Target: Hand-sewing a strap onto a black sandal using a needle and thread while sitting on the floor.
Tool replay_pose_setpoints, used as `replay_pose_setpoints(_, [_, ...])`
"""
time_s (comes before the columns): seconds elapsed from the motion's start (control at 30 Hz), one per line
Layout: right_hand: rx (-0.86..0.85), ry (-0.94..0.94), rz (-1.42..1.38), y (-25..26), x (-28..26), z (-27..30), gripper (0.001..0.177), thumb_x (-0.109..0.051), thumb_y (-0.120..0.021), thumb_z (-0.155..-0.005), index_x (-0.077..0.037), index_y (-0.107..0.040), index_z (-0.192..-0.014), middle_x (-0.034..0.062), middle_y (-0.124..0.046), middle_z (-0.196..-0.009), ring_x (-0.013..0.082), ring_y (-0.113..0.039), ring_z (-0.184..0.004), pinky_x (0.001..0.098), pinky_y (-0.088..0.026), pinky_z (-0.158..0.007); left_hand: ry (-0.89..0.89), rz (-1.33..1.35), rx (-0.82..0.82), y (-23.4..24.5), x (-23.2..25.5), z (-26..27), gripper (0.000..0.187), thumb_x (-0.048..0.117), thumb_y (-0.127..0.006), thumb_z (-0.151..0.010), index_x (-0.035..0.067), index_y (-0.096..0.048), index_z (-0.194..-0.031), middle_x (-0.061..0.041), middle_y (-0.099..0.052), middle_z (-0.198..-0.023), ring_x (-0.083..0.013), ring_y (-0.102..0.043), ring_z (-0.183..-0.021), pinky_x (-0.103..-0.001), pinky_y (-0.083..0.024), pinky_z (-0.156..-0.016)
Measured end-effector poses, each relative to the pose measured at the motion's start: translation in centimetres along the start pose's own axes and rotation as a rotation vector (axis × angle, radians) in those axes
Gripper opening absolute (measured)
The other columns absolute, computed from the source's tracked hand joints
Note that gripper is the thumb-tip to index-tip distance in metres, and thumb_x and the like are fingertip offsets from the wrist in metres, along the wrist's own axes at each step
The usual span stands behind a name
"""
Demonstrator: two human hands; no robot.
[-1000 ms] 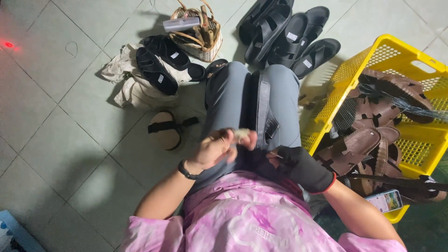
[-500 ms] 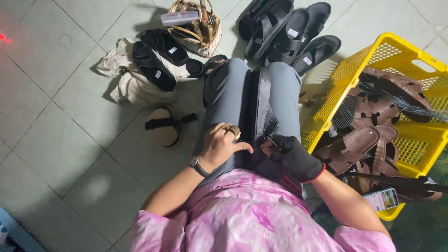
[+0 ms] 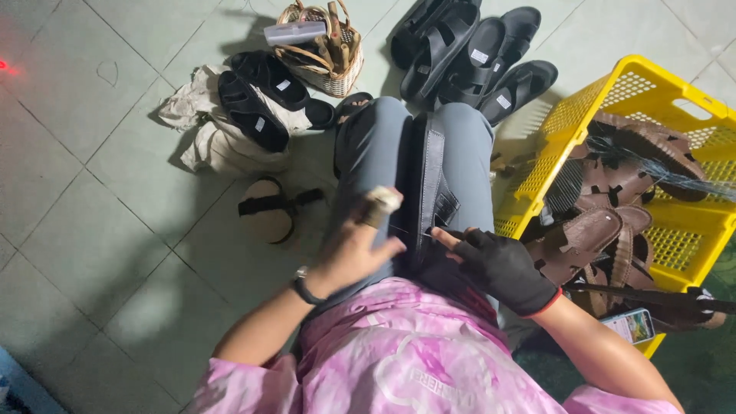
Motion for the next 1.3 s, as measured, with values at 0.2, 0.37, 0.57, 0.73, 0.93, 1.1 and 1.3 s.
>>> replay_pose_setpoints(0.2, [-0.071, 0.007, -0.015, -0.2, 0.3, -0.5, 0.047, -0.023, -0.056, -0.088, -0.024, -0.053, -0.135, 0.005, -0.062, -0.076, 0.0225, -0.065, -0.061, 0.0342, -0.054, -0.05, -0.037, 0.06, -0.067, -4.1, -2.2, -0.1, 0.08, 0.042, -0.08, -0.07, 0.006, -0.045, -0.133, -0.022, -0.05, -0.129, -0.0378, -0.052, -0.121, -0.043, -0.044, -0.101])
replay_pose_setpoints(0.37, [-0.089, 0.011, -0.008, 0.0, 0.3, -0.7, 0.047, -0.022, -0.057, -0.087, -0.023, -0.054, -0.134, 0.0063, -0.063, -0.078, 0.0241, -0.066, -0.064, 0.0365, -0.054, -0.051, -0.027, 0.069, -0.082, -4.2, -2.5, -0.2, 0.079, 0.044, -0.079, -0.07, 0.009, -0.047, -0.134, -0.021, -0.052, -0.127, -0.0372, -0.054, -0.119, -0.044, -0.046, -0.099])
replay_pose_setpoints(0.57, [-0.139, 0.157, 0.053, -0.2, 0.8, -0.6, 0.043, -0.017, -0.062, -0.082, -0.017, -0.061, -0.124, 0.008, -0.063, -0.082, 0.022, -0.066, -0.069, 0.0337, -0.054, -0.053, -0.052, 0.068, -0.058, -3.7, -2.0, -0.5, 0.075, 0.042, -0.08, -0.07, 0.007, -0.05, -0.129, -0.024, -0.053, -0.123, -0.0389, -0.056, -0.116, -0.044, -0.047, -0.097])
replay_pose_setpoints(0.73, [-0.227, 0.086, 0.116, 0.4, 0.1, -0.6, 0.055, -0.022, -0.065, -0.078, -0.02, -0.055, -0.132, 0.0071, -0.064, -0.087, 0.0227, -0.068, -0.073, 0.0404, -0.057, -0.056, -0.104, 0.022, -0.011, -4.1, -1.9, -0.7, 0.072, 0.043, -0.08, -0.068, 0.003, -0.054, -0.121, -0.026, -0.057, -0.115, -0.0408, -0.06, -0.109, -0.044, -0.051, -0.092])
replay_pose_setpoints(0.93, [-0.284, 0.006, 0.147, -0.4, -0.3, -0.3, 0.049, -0.022, -0.05, -0.085, -0.019, -0.049, -0.133, 0.0086, -0.064, -0.085, 0.0249, -0.069, -0.066, 0.0383, -0.055, -0.052, -0.217, -0.027, 0.09, -5.5, -3.1, -1.5, 0.069, 0.039, -0.085, -0.063, 0.001, -0.059, -0.114, -0.025, -0.059, -0.109, -0.0391, -0.063, -0.102, -0.042, -0.053, -0.089])
replay_pose_setpoints(1.1, [-0.114, -0.021, 0.125, -3.9, 0.2, -0.3, 0.05, -0.044, -0.054, -0.085, -0.016, -0.053, -0.126, 0.0038, -0.059, -0.087, 0.0211, -0.067, -0.068, 0.0335, -0.054, -0.051, -0.298, -0.059, 0.172, -5.5, -3.0, -1.7, 0.073, 0.053, -0.081, -0.058, 0.004, -0.061, -0.107, -0.014, -0.062, -0.1, -0.0284, -0.066, -0.092, -0.033, -0.056, -0.081])
replay_pose_setpoints(1.3, [-0.075, -0.015, -0.038, -3.6, 1.0, 0.5, 0.035, -0.031, -0.062, -0.085, -0.002, -0.058, -0.105, 0.0119, -0.064, -0.082, 0.0291, -0.068, -0.072, 0.0366, -0.056, -0.055, -0.164, -0.211, 0.129, -3.3, -0.6, -0.2, 0.048, 0.035, -0.085, -0.062, -0.006, -0.062, -0.075, -0.018, -0.054, -0.096, -0.036, -0.064, -0.078, -0.04, -0.057, -0.064])
Point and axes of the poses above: each hand's wrist, its own z-axis away from the middle knuckle, its own y-axis out of the back of the hand, x = y × z, the point moved 4 cm from there along -z, towards the middle knuckle
